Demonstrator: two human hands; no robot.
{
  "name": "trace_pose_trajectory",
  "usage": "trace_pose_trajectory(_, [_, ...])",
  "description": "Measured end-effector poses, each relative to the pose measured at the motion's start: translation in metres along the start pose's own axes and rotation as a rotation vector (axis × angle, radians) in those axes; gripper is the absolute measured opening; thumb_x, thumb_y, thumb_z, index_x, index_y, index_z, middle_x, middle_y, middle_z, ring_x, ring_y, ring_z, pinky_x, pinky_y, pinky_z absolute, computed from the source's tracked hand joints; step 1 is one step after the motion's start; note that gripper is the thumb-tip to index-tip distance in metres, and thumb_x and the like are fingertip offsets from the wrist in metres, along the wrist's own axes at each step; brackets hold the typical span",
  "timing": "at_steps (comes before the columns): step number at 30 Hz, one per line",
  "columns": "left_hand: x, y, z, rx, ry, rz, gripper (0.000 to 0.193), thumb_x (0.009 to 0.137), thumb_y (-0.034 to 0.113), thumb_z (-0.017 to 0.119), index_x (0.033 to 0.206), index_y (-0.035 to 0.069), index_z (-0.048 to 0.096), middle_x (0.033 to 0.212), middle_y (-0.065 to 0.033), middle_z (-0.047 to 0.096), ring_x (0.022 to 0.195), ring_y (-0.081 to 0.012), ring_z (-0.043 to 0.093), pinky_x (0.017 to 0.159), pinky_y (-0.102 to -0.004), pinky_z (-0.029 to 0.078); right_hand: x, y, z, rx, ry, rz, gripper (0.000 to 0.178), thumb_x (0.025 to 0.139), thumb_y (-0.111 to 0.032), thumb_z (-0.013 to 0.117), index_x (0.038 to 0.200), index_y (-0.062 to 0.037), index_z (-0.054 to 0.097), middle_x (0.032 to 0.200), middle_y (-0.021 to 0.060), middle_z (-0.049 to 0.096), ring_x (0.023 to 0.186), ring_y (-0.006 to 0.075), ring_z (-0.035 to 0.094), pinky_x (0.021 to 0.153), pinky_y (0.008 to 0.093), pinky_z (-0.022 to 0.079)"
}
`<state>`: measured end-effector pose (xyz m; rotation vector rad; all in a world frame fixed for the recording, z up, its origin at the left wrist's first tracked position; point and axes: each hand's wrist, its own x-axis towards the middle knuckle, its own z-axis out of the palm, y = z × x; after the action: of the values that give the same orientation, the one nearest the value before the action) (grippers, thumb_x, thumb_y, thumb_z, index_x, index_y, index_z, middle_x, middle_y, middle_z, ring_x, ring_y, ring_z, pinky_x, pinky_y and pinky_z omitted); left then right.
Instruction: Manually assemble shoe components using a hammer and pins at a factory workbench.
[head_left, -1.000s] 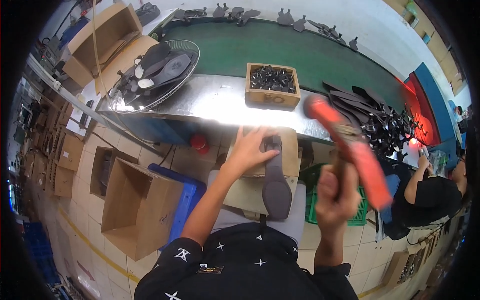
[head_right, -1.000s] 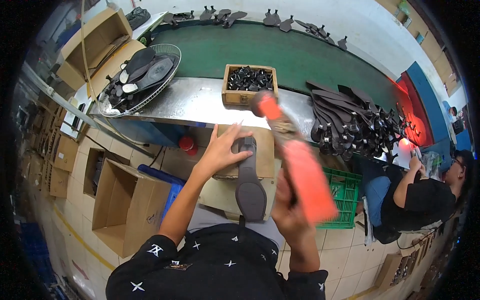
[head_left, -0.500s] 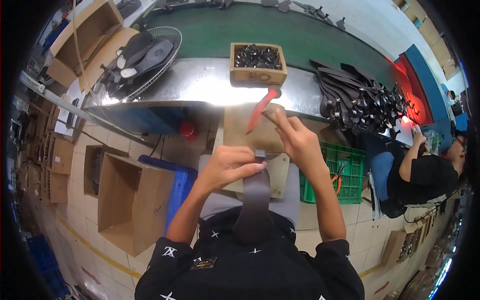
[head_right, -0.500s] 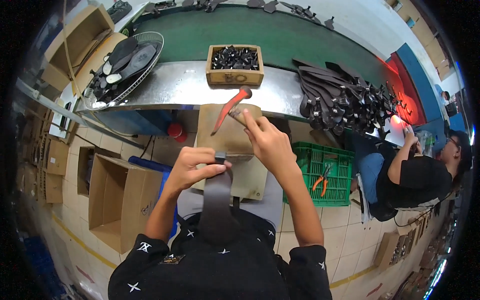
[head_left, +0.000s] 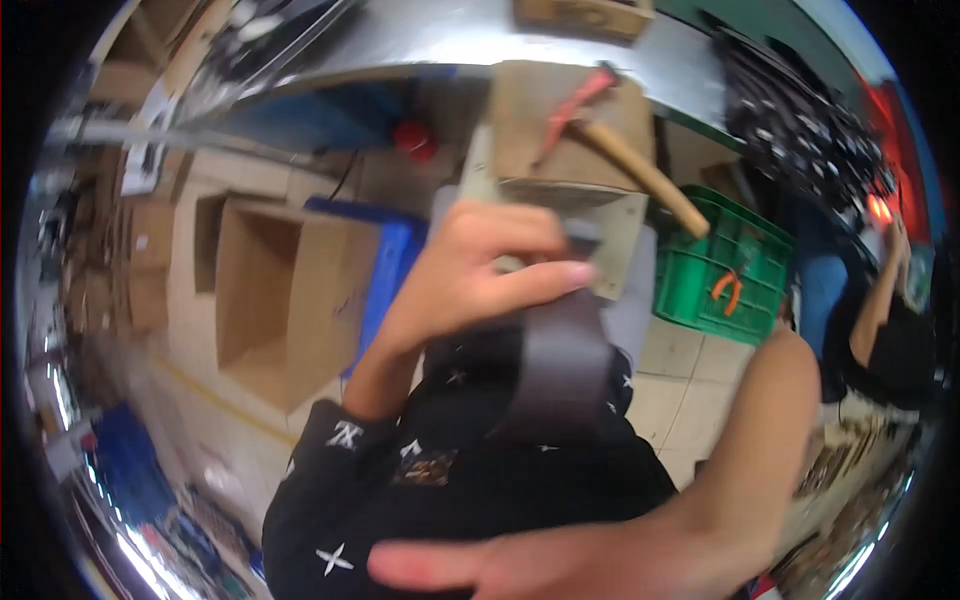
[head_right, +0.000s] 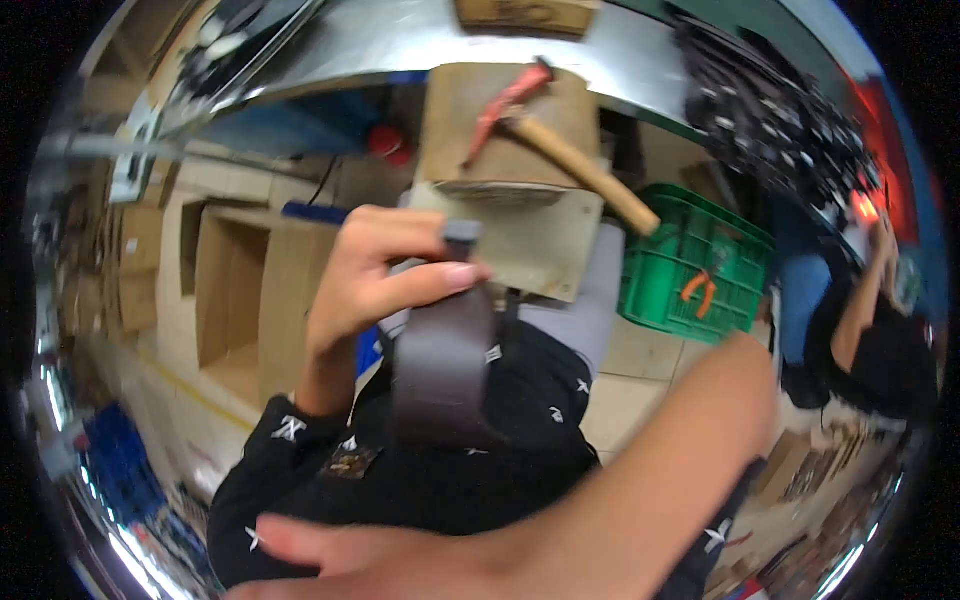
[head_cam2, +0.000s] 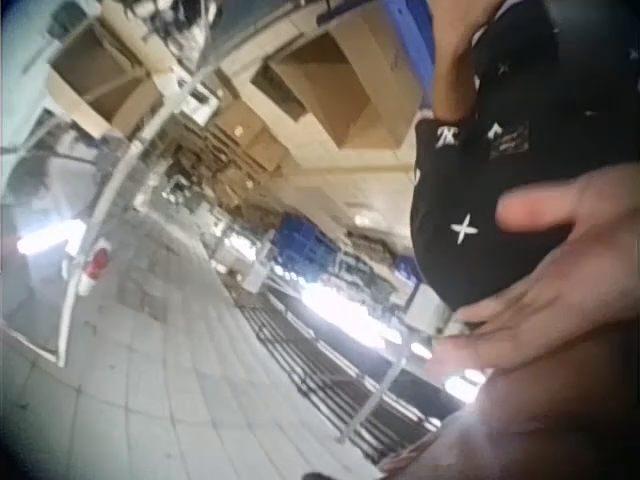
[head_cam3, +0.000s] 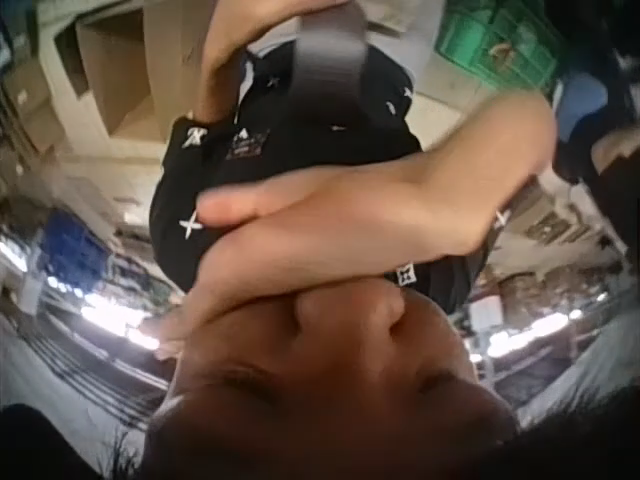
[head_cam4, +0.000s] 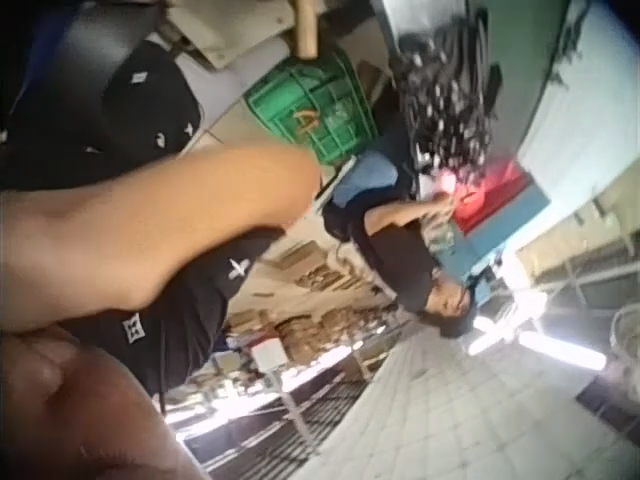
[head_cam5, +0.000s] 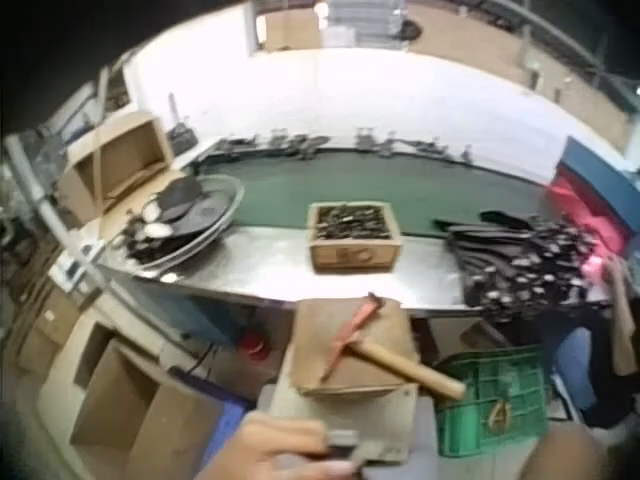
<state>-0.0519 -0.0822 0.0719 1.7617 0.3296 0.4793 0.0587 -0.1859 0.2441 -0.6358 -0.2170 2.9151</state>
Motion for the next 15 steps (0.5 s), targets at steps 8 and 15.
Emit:
trace_pose_trajectory(8, [0.000,-0.021,0.004,-0.041,0.096,0.027,0.028,0.084,0.018,0.074,0.073,-0.004,0.061,0.066,-0.0104,0.057,0.061,-0.0183,0.057,0.057,-0.0302,0.041,-0.011,0.004,-0.036,2.359,-0.150,0.644,0.066,0.104,-0.024,0.041,0.156,-0.0032,0.007,0.163,0.0196,0.002,0.152,0.0242,0.000,0.125,0.0310,0.006])
trace_pose_trajectory(15, [-0.002,-0.026,0.008,-0.137,0.012,0.067,0.033,0.089,0.020,0.070,0.072,-0.004,0.053,0.066,-0.0091,0.046,0.061,-0.0191,0.050,0.058,-0.0337,0.037,-0.078,0.104,-0.134,1.485,-0.644,2.414,0.035,0.094,-0.034,0.048,0.112,-0.0041,0.055,0.118,0.0138,0.057,0.108,0.0278,0.054,0.094,0.0352,0.043])
